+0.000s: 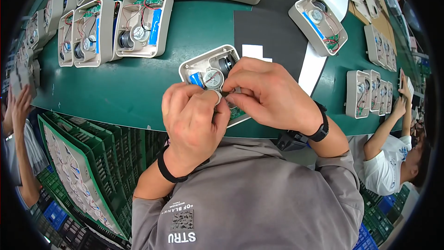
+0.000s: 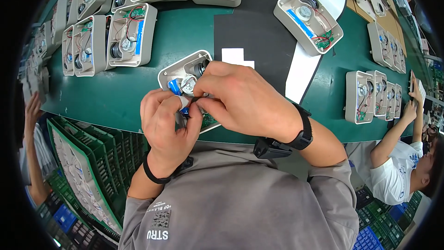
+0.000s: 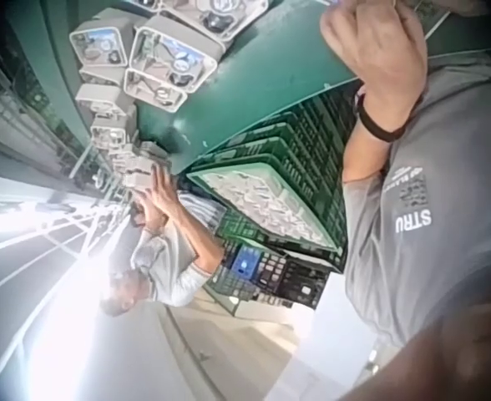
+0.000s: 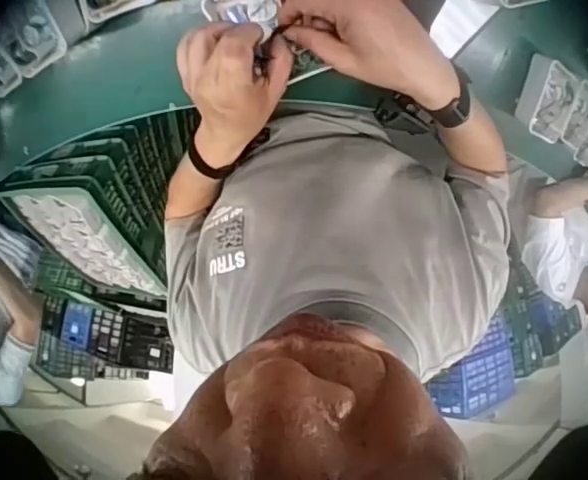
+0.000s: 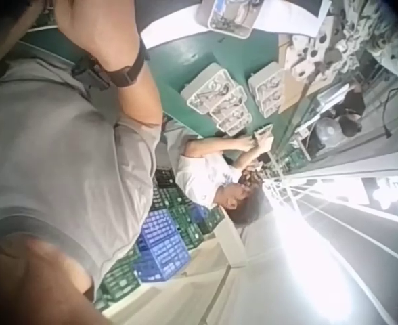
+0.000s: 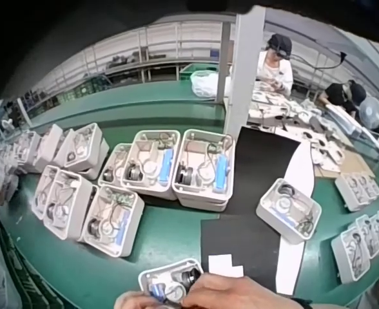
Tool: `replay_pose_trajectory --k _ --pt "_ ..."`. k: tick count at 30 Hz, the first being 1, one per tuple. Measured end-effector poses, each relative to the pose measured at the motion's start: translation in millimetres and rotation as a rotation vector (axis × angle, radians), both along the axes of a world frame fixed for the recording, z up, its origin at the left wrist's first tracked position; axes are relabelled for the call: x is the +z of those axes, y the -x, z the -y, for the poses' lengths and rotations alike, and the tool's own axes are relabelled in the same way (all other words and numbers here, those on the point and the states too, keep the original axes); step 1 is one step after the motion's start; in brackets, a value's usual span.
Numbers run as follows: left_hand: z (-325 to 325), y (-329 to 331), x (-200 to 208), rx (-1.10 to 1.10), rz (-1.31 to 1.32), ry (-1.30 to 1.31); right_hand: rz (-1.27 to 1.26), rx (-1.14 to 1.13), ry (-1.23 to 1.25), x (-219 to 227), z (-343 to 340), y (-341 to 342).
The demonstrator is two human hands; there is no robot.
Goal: The person assembles electronic devices by hand, peeling adhesive strips from a sheet and sticking them onto the internal components. They then move the completed device to a stack and pull a new device casing from a tray to repeat the process.
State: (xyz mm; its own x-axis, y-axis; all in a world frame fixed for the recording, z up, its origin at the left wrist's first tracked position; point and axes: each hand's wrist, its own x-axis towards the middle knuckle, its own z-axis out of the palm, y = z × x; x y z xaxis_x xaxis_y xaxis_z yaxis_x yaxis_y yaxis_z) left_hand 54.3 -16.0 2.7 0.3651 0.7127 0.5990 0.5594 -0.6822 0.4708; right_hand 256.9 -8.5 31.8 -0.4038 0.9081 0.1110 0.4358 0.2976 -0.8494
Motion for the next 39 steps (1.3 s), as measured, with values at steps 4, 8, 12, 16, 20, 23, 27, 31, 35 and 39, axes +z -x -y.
replay_pose_trajectory --k 4,8,12,16,20,23,27,31,35,39 --pt "1 0 -2 0.004 0.003 -0.004 0.023 -0.01 -0.031 -5 5 0" --pt "1 2 -4 -0.003 0.028 0.027 0.111 0.008 -0.054 -3 4 0" --pt "0 3 -6 -0.05 0.038 0.031 0.157 0.037 0.012 0 2 -1" --pt "1 3 -4 -0.039 0.039 0.052 0.244 0.056 0.033 6 1 2" --pt "1 4 -3 -0.034 0.025 0.103 0.267 0.066 0.031 8 1 3" --pt "-1 4 -4 -0.036 0.024 0.135 0.288 0.049 0.04 8 4 4" --pt "-3 6 -11 -0.105 0.06 0.034 0.32 0.047 0.053 12 1 6" --pt "-2 5 -5 -0.074 0.061 0.002 0.356 0.03 0.064 13 1 8" --pt "-2 5 1 -0.115 -0.067 -0.081 0.307 0.032 0.093 12 -2 7" --pt "-1 2 1 -0.1 -0.047 -0.077 0.319 0.026 0.095 11 -5 7"
